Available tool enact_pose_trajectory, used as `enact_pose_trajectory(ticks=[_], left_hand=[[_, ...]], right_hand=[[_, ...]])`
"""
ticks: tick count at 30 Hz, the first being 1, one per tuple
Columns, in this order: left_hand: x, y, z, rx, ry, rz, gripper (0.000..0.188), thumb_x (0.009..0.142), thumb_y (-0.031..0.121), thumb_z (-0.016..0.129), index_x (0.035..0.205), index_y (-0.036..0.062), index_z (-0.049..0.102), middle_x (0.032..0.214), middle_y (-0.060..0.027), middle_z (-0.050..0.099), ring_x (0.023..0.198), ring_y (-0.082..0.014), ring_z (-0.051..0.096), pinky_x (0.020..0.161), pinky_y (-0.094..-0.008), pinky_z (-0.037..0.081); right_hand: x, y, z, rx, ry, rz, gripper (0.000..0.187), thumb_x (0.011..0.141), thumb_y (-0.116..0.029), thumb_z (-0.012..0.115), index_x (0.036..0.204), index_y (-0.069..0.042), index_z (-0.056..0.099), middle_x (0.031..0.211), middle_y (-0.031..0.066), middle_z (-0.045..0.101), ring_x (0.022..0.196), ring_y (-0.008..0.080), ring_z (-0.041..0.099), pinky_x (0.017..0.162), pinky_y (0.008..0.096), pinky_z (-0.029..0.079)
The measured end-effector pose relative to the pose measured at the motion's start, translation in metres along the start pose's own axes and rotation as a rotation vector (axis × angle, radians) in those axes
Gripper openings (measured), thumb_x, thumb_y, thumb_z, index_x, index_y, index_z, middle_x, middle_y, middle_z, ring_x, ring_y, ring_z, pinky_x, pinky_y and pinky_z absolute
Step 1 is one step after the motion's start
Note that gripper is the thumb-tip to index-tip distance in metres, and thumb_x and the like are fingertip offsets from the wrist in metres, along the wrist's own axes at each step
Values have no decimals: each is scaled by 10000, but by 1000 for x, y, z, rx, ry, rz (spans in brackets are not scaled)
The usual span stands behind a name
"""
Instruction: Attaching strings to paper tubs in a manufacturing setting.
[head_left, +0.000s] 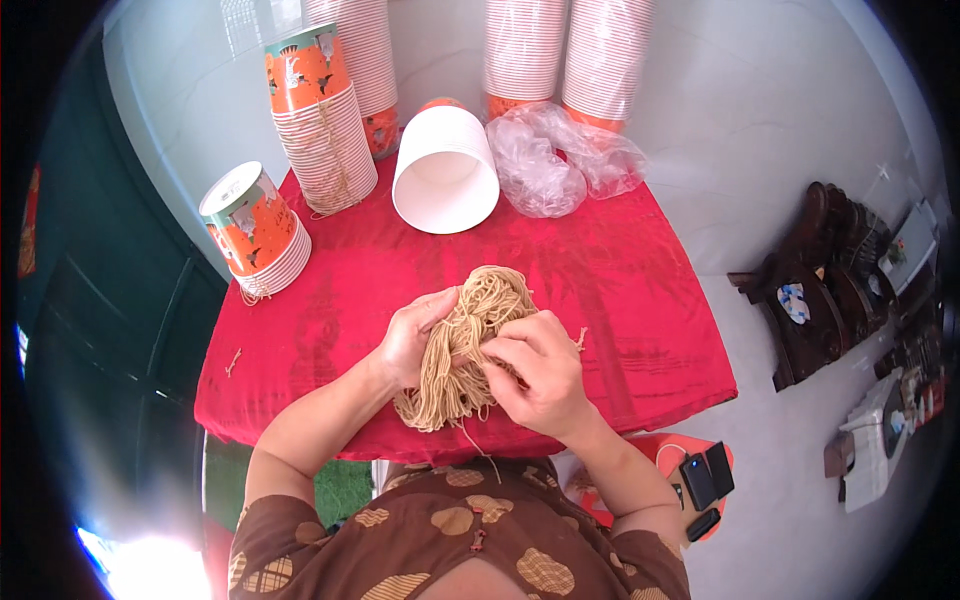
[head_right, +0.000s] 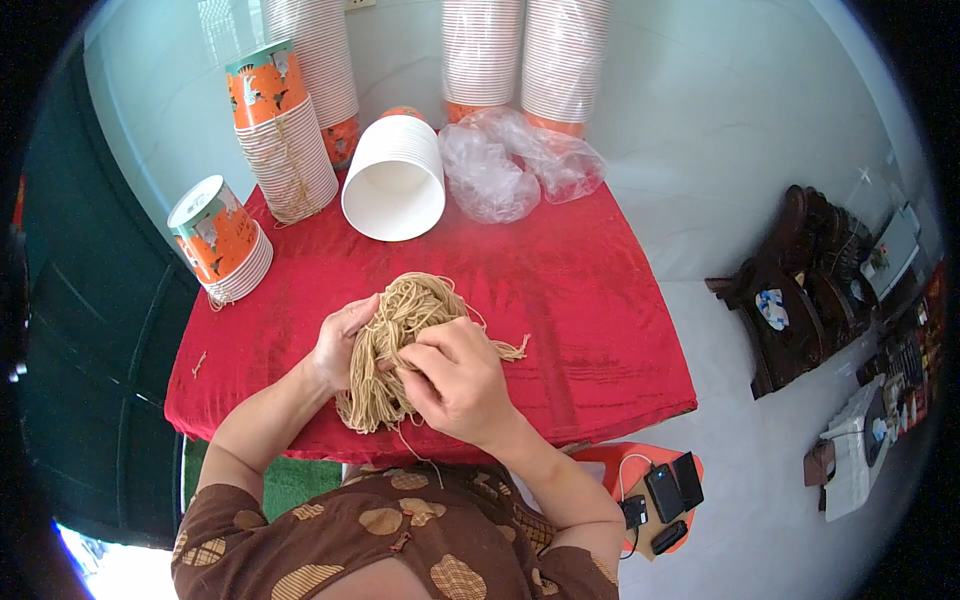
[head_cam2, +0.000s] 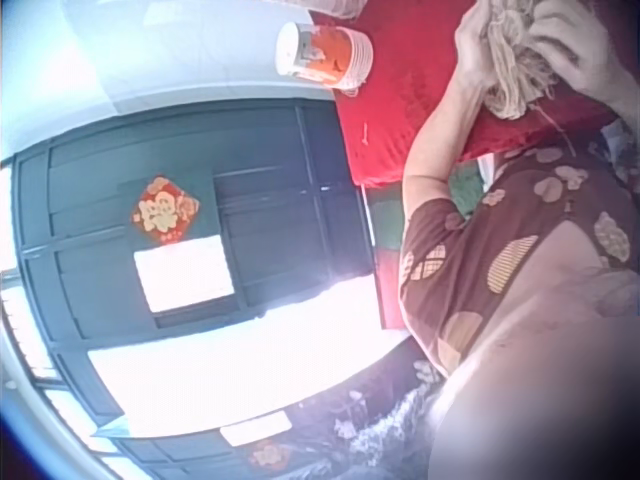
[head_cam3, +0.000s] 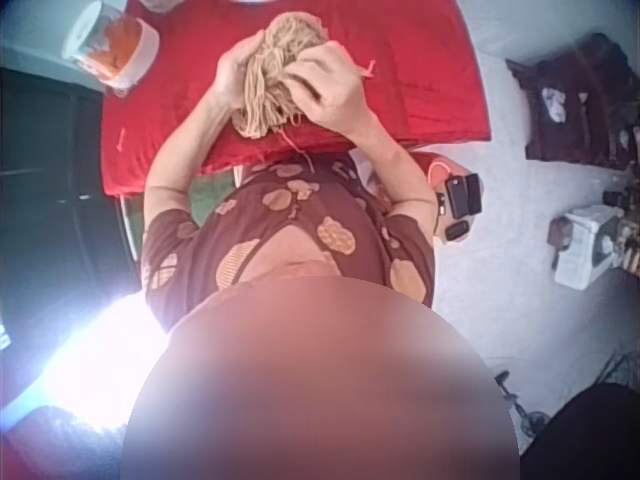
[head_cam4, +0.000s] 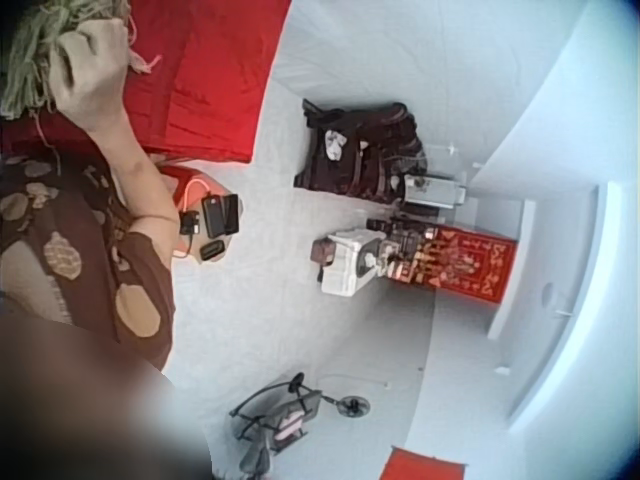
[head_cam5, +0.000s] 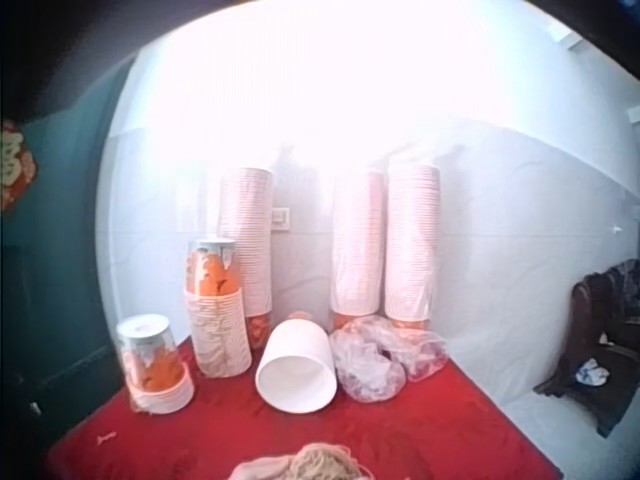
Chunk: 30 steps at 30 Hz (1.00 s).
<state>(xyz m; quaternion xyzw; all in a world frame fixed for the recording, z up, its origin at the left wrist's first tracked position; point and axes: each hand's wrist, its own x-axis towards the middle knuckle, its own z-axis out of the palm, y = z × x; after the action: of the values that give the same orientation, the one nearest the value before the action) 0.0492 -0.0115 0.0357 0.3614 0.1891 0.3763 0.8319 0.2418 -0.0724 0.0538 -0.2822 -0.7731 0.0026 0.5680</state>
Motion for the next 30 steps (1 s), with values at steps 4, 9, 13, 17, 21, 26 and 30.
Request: enact_pose_trajectory(ticks=[4, 9, 13, 17, 21, 26, 30], left_hand=[[-2, 3, 16, 78, 142, -52, 412, 994, 355, 474, 1258, 48, 548, 1063, -69, 668, 837, -156, 665, 626, -276, 549], [-1, -1, 21, 255, -35, -13, 459, 1003, 344, 467, 1264, -28, 528, 1122, -116, 647, 960, -185, 651, 843, -326, 540], [-1, 1, 24, 329, -122, -41, 421, 997, 310, 512, 1231, -38, 552, 1084, -87, 645, 952, -148, 628, 858, -308, 517], [-2, 9, 33, 583, -153, -80, 332, 968, 256, 589, 1146, -24, 601, 979, -43, 661, 846, -102, 625, 754, -265, 518], [0, 18, 38, 496, 34, -90, 227, 864, 62, 570, 1069, -27, 614, 908, -40, 668, 778, -90, 628, 703, -239, 514], [-2, 47, 27, 368, -106, -165, 363, 808, 29, 518, 1145, -98, 560, 968, -149, 673, 768, -201, 679, 704, -322, 588], [0, 50, 26, 287, -156, -101, 472, 737, 21, 535, 1192, -104, 558, 1058, -168, 674, 868, -218, 693, 809, -337, 582]], right_hand=[[5, 6, -8, 70, 142, 157, 109, 777, 68, 647, 870, 14, 628, 856, 119, 585, 724, 236, 576, 612, 335, 460], [11, 14, -13, 129, -1, 380, 153, 818, 43, 639, 969, 27, 617, 926, 75, 592, 758, 117, 582, 659, 256, 474], [11, 18, -18, 351, -156, 574, 154, 815, 45, 632, 967, 23, 617, 903, 33, 571, 750, 85, 538, 658, 237, 447], [10, 24, -20, 555, -266, 756, 81, 815, 36, 634, 887, 10, 607, 888, 5, 544, 751, 61, 493, 643, 230, 423], [5, 34, -18, 582, -196, 515, 51, 850, -19, 629, 865, -7, 582, 781, -13, 532, 685, 50, 502, 615, 209, 424], [10, 37, -34, 908, -264, 737, 120, 941, -66, 547, 887, 20, 611, 946, 53, 638, 874, 92, 565, 811, 265, 468], [2, 53, -18, 660, -151, 589, 215, 893, -72, 616, 1086, 23, 609, 1030, 66, 628, 928, 114, 563, 857, 278, 456]])
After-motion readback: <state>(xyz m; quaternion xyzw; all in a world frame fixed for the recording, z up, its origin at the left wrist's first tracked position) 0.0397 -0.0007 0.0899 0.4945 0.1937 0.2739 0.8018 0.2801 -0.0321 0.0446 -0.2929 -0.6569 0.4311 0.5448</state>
